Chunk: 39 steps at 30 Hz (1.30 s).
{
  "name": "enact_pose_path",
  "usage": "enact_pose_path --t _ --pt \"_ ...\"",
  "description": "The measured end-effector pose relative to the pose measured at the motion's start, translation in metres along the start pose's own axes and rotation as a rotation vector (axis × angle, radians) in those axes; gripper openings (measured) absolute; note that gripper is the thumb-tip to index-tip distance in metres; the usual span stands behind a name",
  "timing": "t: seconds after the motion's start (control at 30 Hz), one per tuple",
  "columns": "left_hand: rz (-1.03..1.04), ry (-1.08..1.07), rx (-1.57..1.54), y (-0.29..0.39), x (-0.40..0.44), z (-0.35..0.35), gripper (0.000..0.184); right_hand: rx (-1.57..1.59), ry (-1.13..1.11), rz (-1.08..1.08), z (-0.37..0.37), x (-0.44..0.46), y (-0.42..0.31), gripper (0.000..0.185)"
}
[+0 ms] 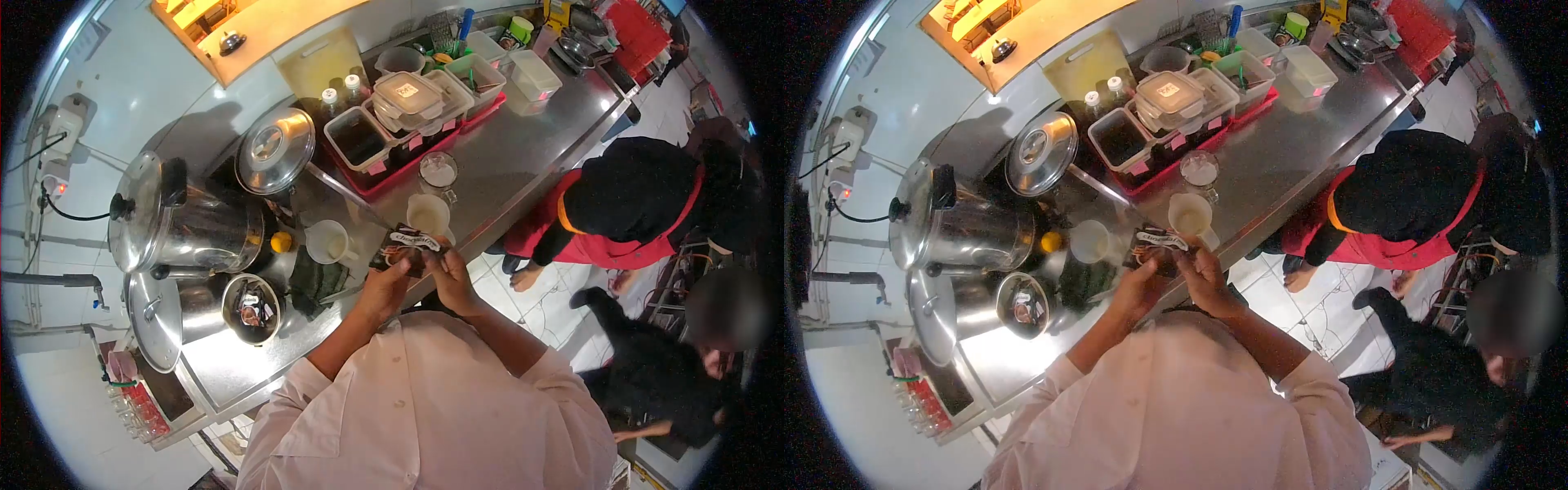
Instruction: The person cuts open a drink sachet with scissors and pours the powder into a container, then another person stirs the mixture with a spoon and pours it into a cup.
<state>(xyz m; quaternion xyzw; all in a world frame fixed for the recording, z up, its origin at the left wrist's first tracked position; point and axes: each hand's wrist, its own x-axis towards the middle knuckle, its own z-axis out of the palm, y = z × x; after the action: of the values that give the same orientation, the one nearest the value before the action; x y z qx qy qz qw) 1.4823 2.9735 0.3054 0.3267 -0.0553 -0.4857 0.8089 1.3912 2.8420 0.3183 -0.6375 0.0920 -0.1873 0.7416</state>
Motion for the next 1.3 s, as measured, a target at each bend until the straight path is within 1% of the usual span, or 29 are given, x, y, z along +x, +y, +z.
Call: enact_pose_path --t 0.03,0.07,0.13,0.17,0.23,0.27,0.33,0.37,0.4,0.47,0.5,0.57,0.6,0.67,0.7,0.73,0.77,0.8,0.83,0.87,0.93,0.97,1.0,1.03,1.07,1.1,1.17,1.3 --pt "0.010 -0.026 0.011 0.001 0.000 0.000 0.063 0.119 0.008 0.041 -0.005 -0.001 -0.001 0.032" --pt "0.009 -0.020 0.011 0.003 -0.001 -0.001 0.063 0.123 0.007 0.045 -0.011 -0.001 -0.001 0.032" --pt "-0.035 -0.033 0.091 0.007 -0.003 -0.003 0.057 0.031 -0.085 0.121 -0.027 -0.002 0.000 0.033" --pt "-0.035 -0.023 0.086 0.005 -0.006 -0.009 0.057 0.034 -0.090 0.130 -0.033 -0.003 0.001 0.033" --pt "-0.052 0.076 0.351 -0.001 -0.012 -0.015 0.051 -0.089 -0.120 0.155 -0.042 -0.006 0.004 0.029" --pt "-0.057 0.091 0.345 -0.003 -0.013 -0.013 0.051 -0.149 -0.136 0.168 -0.046 -0.008 0.007 0.027" --pt "-0.141 0.178 0.712 -0.005 -0.017 -0.001 0.043 -0.163 -0.107 0.225 -0.051 -0.013 0.018 0.027" --pt "-0.239 0.219 0.759 0.003 -0.016 0.018 0.040 -0.184 -0.073 0.262 -0.053 -0.014 0.026 0.027" --pt "-0.242 0.230 0.754 -0.009 -0.011 0.015 0.040 -0.181 -0.082 0.271 -0.052 -0.017 0.035 0.027" --pt "0.044 0.216 0.630 -0.033 0.000 0.008 0.032 -0.165 0.009 0.348 -0.046 -0.020 0.046 0.030" --pt "0.042 0.226 0.626 -0.034 0.002 0.004 0.032 -0.163 0.001 0.356 -0.046 -0.020 0.045 0.030" --pt "0.094 0.290 0.952 -0.027 0.012 0.004 0.026 -0.130 -0.047 0.395 -0.042 -0.010 0.025 0.030" --pt "0.090 0.296 0.950 -0.027 0.017 0.006 0.026 -0.127 -0.051 0.401 -0.044 -0.007 0.024 0.030" --pt "0.195 0.376 0.900 -0.029 0.026 0.009 0.022 -0.203 -0.045 0.474 -0.050 -0.001 0.024 0.030" --pt "0.194 0.379 0.900 -0.028 0.028 0.009 0.022 -0.198 -0.004 0.369 -0.051 0.000 0.031 0.028" --pt "0.180 0.321 0.825 -0.028 0.029 0.009 0.024 -0.197 -0.008 0.370 -0.055 0.002 0.036 0.028" --pt "0.167 0.264 0.749 -0.028 0.030 0.009 0.027 -0.219 -0.011 0.317 -0.061 0.003 0.041 0.027" --pt "0.166 0.268 0.748 -0.028 0.030 0.007 0.027 -0.241 -0.015 0.266 -0.066 0.003 0.045 0.026" --pt "0.107 0.216 0.691 -0.028 0.029 0.004 0.033 -0.274 0.007 0.219 -0.061 0.012 0.028 0.026" --pt "0.050 0.162 0.634 -0.029 0.028 0.002 0.039 -0.274 0.005 0.221 -0.063 0.013 0.029 0.026" --pt "0.009 0.185 0.587 -0.032 0.025 0.005 0.041 -0.321 0.113 0.184 -0.065 0.016 0.033 0.027" --pt "-0.032 0.205 0.541 -0.031 0.024 0.009 0.043 -0.320 0.110 0.186 -0.065 0.017 0.033 0.027" --pt "-0.032 0.208 0.540 -0.029 0.024 0.011 0.043 -0.372 0.158 0.198 -0.064 0.018 0.034 0.028" --pt "-0.076 0.220 0.558 -0.025 0.024 0.015 0.042 -0.424 0.206 0.211 -0.064 0.019 0.034 0.029" --pt "-0.122 0.232 0.576 -0.024 0.024 0.017 0.041 -0.425 0.203 0.214 -0.063 0.019 0.034 0.029" --pt "-0.121 0.234 0.574 -0.026 0.025 0.015 0.041 -0.475 0.219 0.211 -0.063 0.020 0.033 0.030" --pt "-0.049 0.191 0.536 -0.030 0.028 0.012 0.031 -0.527 0.235 0.209 -0.061 0.022 0.029 0.030" --pt "-0.083 0.173 0.609 -0.034 0.032 0.010 0.029 -0.580 0.262 0.252 -0.058 0.026 0.023 0.032"
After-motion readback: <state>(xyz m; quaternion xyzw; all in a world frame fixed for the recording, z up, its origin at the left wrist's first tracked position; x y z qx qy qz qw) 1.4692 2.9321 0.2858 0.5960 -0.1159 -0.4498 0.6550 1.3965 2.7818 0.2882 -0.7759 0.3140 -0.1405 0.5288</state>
